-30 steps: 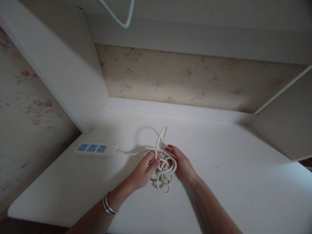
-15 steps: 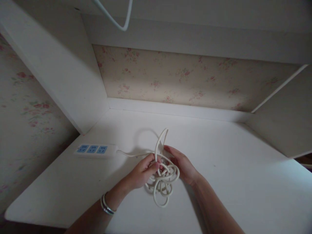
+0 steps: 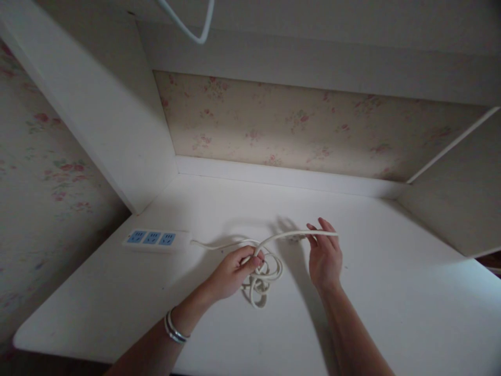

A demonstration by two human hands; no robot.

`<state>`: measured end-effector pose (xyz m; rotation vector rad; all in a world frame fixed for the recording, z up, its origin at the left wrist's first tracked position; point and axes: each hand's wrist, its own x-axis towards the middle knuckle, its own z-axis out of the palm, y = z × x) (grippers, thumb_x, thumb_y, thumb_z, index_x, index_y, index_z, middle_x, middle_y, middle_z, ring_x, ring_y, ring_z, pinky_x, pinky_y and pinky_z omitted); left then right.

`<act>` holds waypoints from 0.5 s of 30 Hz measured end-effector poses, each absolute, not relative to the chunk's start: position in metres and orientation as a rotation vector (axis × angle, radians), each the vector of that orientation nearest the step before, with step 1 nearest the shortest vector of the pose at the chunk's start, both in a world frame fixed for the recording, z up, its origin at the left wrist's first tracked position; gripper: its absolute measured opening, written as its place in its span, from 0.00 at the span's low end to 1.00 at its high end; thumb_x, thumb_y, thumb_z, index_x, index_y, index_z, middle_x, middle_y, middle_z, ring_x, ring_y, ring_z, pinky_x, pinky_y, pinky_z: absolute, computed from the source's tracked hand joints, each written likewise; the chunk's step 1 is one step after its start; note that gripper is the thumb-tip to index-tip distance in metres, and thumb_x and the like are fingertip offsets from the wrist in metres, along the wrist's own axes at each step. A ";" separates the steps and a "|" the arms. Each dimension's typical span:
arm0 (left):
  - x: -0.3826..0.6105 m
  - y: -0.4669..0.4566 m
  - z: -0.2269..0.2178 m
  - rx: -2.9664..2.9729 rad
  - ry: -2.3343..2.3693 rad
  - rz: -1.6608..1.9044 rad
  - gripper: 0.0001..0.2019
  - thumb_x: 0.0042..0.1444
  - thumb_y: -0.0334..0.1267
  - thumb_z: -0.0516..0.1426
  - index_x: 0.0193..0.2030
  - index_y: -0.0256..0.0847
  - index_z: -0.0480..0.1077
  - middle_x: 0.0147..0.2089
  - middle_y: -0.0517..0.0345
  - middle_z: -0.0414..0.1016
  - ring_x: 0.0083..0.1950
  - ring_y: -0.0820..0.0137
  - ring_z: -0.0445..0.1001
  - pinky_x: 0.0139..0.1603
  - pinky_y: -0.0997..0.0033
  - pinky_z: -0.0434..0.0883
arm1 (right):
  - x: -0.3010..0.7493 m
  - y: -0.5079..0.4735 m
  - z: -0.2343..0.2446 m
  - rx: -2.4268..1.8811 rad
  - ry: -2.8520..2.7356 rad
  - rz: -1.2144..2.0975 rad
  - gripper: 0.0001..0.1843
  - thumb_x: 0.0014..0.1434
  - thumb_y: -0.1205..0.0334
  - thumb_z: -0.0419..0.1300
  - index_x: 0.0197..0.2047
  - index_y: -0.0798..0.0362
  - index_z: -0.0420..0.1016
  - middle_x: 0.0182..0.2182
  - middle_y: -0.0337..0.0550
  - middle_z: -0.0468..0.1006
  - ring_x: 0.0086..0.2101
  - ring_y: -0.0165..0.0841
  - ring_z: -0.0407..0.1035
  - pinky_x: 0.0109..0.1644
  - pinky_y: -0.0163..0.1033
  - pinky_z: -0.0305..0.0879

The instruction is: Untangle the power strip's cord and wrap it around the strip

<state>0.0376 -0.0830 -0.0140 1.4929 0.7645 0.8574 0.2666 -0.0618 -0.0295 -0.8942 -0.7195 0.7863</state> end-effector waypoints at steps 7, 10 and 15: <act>0.034 -0.070 -0.019 1.496 1.027 1.181 0.14 0.59 0.47 0.55 0.37 0.38 0.73 0.36 0.56 0.72 0.38 0.69 0.68 0.41 0.73 0.65 | 0.272 -0.064 -0.032 -1.059 -0.743 0.543 0.09 0.51 0.59 0.65 0.37 0.50 0.77 0.57 0.44 0.62 0.45 0.34 0.68 0.46 0.44 0.68; 0.033 -0.067 -0.023 1.369 1.060 1.277 0.13 0.58 0.47 0.56 0.41 0.39 0.74 0.42 0.55 0.74 0.43 0.68 0.70 0.45 0.71 0.66 | 0.268 -0.066 -0.033 -1.207 -0.889 0.455 0.11 0.52 0.57 0.65 0.39 0.51 0.77 0.53 0.46 0.66 0.47 0.37 0.67 0.49 0.46 0.65; 0.030 -0.063 -0.025 1.163 1.052 1.339 0.15 0.55 0.46 0.59 0.46 0.41 0.74 0.46 0.55 0.75 0.48 0.66 0.71 0.50 0.68 0.66 | 0.259 -0.070 -0.028 -1.044 -0.846 0.537 0.08 0.54 0.55 0.62 0.33 0.51 0.74 0.51 0.47 0.70 0.47 0.40 0.69 0.45 0.46 0.66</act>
